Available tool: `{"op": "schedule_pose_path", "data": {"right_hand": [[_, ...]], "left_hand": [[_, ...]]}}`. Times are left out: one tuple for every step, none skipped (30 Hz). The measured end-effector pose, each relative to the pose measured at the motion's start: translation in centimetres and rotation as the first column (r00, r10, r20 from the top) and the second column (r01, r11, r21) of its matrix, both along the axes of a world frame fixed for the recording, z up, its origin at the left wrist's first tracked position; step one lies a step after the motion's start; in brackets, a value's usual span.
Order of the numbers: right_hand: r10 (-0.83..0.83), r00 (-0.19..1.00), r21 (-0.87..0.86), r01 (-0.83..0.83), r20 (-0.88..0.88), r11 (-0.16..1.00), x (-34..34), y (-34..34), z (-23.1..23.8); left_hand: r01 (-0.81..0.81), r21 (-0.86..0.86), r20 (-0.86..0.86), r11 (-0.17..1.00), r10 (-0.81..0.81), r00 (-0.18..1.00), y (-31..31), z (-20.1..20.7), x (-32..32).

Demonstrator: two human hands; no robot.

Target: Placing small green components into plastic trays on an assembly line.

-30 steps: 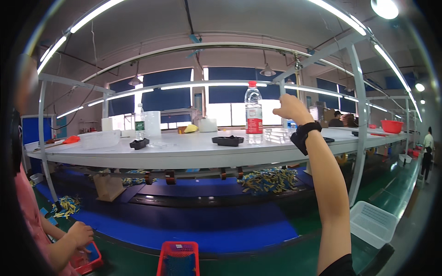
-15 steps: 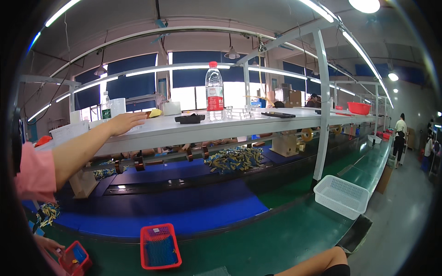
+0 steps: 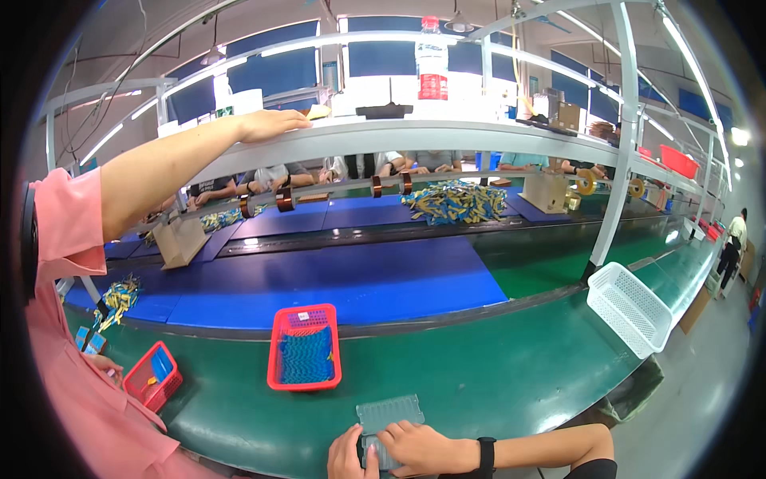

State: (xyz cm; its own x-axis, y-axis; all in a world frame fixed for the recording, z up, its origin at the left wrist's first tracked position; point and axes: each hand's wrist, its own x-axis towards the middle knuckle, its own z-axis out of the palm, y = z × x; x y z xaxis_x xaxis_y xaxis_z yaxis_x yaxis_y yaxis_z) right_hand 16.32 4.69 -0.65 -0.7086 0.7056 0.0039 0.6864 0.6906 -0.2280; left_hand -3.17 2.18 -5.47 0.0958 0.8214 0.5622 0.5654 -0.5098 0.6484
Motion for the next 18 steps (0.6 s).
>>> {"op": "schedule_pose_path", "data": {"right_hand": [[-0.023, 1.0, -0.017, 0.024, 0.015, 1.0, 0.0, -0.1, -0.1], [-0.015, 1.0, -0.028, 0.016, 0.014, 0.999, 0.1, 0.0, -0.1], [-0.004, 0.998, 0.01, 0.005, -0.056, 1.0, 0.3, 0.2, 0.2], [0.017, 0.992, 0.045, -0.011, -0.128, 0.999, 0.3, 0.2, 0.5], [0.01, 0.995, 0.022, -0.008, -0.1, 1.0, 0.1, 0.0, 1.0], [0.021, 0.994, 0.007, -0.02, -0.109, 1.0, 0.1, -0.2, 1.5], [0.035, 0.995, -0.001, -0.036, -0.089, 0.999, 0.4, 0.3, 2.1], [0.049, 0.996, -0.009, -0.05, -0.07, 0.999, 0.8, 1.1, 2.7], [0.034, 0.998, -0.027, -0.035, -0.045, 0.999, 1.0, 1.7, 3.9], [0.01, 1.0, -0.023, -0.011, -0.022, 1.0, 1.3, 2.6, 4.9], [-0.01, 0.999, 0.014, 0.011, -0.042, 1.0, 1.5, 3.5, 5.9], [-0.027, 0.998, 0.055, 0.031, -0.063, 0.998, 1.9, 4.4, 6.4], [-0.02, 0.994, 0.075, 0.029, -0.112, 0.997, 2.1, 5.5, 6.3], [-0.01, 0.987, 0.097, 0.026, -0.16, 0.995, 2.2, 6.6, 5.8], [0.001, 0.986, 0.061, 0.009, -0.168, 0.998, 2.5, 7.5, 5.4], [0.006, 0.985, 0.072, 0.007, -0.171, 0.997, 2.5, 7.9, 4.9], [-0.009, 0.994, -0.005, 0.008, -0.111, 1.0, 2.7, 8.9, 4.1], [-0.02, 0.999, -0.081, 0.016, -0.05, 0.997, 2.8, 9.7, 3.1]], "left_hand": [[0.001, 0.012, 0.012, 1.0, -0.001, 1.0, -0.2, 0.1, 0.0], [-0.007, 0.001, 0.011, 1.0, 0.007, 1.0, -0.3, 0.0, 0.0], [-0.008, -0.005, 0.084, 1.0, 0.009, 0.996, -0.3, -0.1, 0.1], [-0.019, -0.015, 0.154, 1.0, 0.021, 0.988, -0.7, 0.0, 0.0], [-0.023, -0.035, 0.219, 0.999, 0.03, 0.975, -0.9, 0.4, -0.2], [-0.037, -0.08, 0.279, 0.996, 0.058, 0.958, -1.2, 0.2, -0.4], [-0.055, -0.109, 0.334, 0.992, 0.089, 0.939, -0.9, 0.3, -0.2], [-0.071, -0.139, 0.386, 0.988, 0.12, 0.915, -0.7, 0.2, -0.1], [-0.077, -0.058, 0.381, 0.995, 0.093, 0.92, 0.1, -2.7, -0.7], [-0.085, -0.072, 0.373, 0.994, 0.106, 0.922, 0.1, -3.1, -0.8], [-0.095, -0.009, 0.354, 0.995, 0.092, 0.931, 0.3, -2.9, -0.8], [-0.105, 0.058, 0.334, 0.993, 0.08, 0.939, 0.4, -2.6, -0.6], [-0.126, 0.067, 0.337, 0.99, 0.097, 0.936, 0.4, -2.3, -0.5], [-0.14, 0.066, 0.332, 0.988, 0.111, 0.937, 0.0, -2.2, -0.6], [-0.128, 0.045, 0.308, 0.991, 0.108, 0.945, -0.1, -2.0, -0.6], [-0.119, 0.026, 0.285, 0.993, 0.107, 0.952, -0.2, -1.8, -0.6], [-0.105, 0.028, 0.307, 0.994, 0.091, 0.947, 1.0, 0.1, -0.1], [-0.089, 0.027, 0.322, 0.996, 0.076, 0.944, 1.4, -0.7, 0.0]]}}
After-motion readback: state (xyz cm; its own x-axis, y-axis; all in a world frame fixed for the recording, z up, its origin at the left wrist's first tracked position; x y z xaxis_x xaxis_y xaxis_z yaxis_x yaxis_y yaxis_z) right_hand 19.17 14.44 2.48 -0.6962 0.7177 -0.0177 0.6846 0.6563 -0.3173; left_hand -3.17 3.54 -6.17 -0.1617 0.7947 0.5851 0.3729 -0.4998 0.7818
